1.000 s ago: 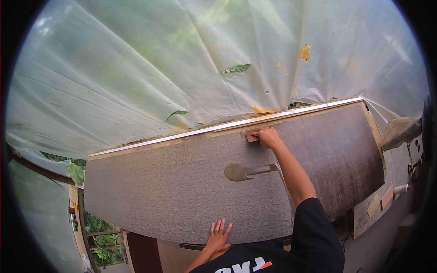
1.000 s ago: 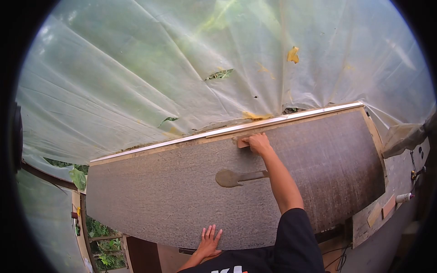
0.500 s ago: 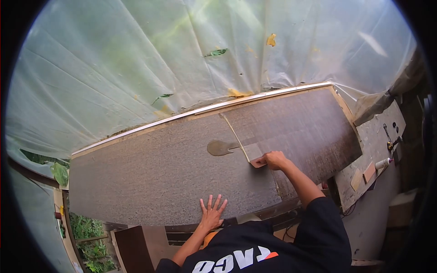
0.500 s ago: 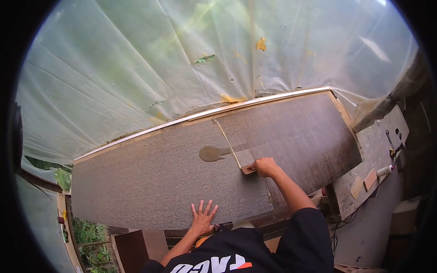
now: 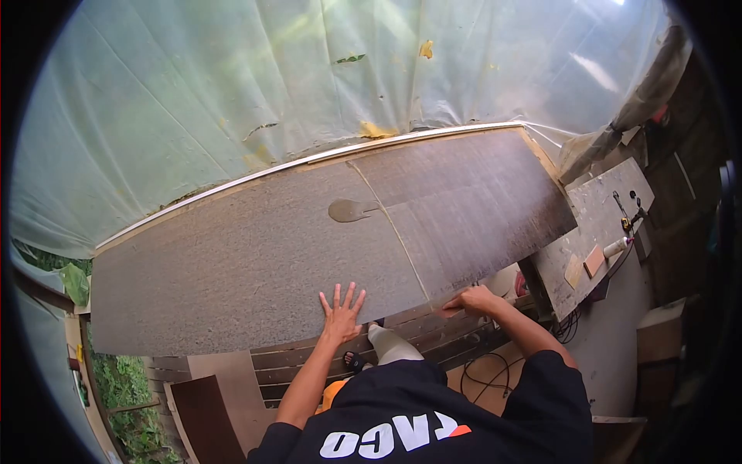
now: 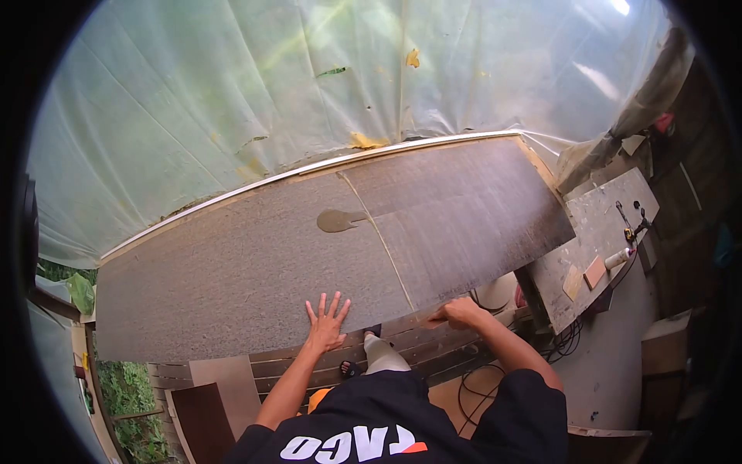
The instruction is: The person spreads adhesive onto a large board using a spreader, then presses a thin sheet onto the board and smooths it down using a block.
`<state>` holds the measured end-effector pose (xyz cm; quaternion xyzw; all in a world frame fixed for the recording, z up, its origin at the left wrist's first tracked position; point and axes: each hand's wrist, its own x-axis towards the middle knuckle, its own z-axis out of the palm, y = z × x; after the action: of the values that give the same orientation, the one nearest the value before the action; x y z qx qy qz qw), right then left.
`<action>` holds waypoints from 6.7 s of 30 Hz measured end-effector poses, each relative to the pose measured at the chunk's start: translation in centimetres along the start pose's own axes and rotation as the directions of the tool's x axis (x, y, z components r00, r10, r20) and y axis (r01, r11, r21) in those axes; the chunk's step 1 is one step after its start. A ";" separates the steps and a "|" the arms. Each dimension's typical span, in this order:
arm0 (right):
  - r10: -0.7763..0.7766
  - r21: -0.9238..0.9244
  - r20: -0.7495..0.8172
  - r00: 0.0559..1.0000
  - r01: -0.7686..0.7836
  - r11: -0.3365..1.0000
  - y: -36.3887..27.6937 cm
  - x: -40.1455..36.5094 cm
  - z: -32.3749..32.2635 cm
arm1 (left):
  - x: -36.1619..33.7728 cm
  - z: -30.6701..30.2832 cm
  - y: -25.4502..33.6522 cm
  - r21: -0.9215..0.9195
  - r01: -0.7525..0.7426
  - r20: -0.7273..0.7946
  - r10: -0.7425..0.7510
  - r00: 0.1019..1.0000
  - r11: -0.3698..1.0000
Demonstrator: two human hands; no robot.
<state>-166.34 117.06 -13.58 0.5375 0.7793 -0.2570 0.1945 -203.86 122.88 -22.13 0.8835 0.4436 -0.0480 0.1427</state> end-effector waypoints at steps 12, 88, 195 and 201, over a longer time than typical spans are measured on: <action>0.157 0.955 -0.243 0.957 0.208 0.211 -1.7 6.0 -11.6 | -1.6 0.5 -1.4 -0.047 -0.077 -0.079 0.073 0.994 0.996; 0.361 0.961 -0.276 0.891 0.245 0.131 -2.8 3.3 -9.9 | -2.3 -0.8 -4.4 -0.084 -0.090 -0.083 0.083 0.993 0.992; -0.069 -0.094 -0.701 0.710 0.004 0.996 -9.9 45.6 -18.7 | -10.0 -2.6 -12.6 -0.178 0.023 -0.002 -0.023 1.000 0.984; -0.097 -0.146 -0.729 0.678 -0.015 0.989 -9.3 48.9 -17.5 | -9.9 -2.4 -12.5 -0.202 0.030 -0.007 -0.032 0.999 0.979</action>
<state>-192.45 161.14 -26.30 0.5627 0.8197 0.0308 -0.1027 -219.89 123.06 -20.35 0.8578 0.4604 -0.0005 0.2285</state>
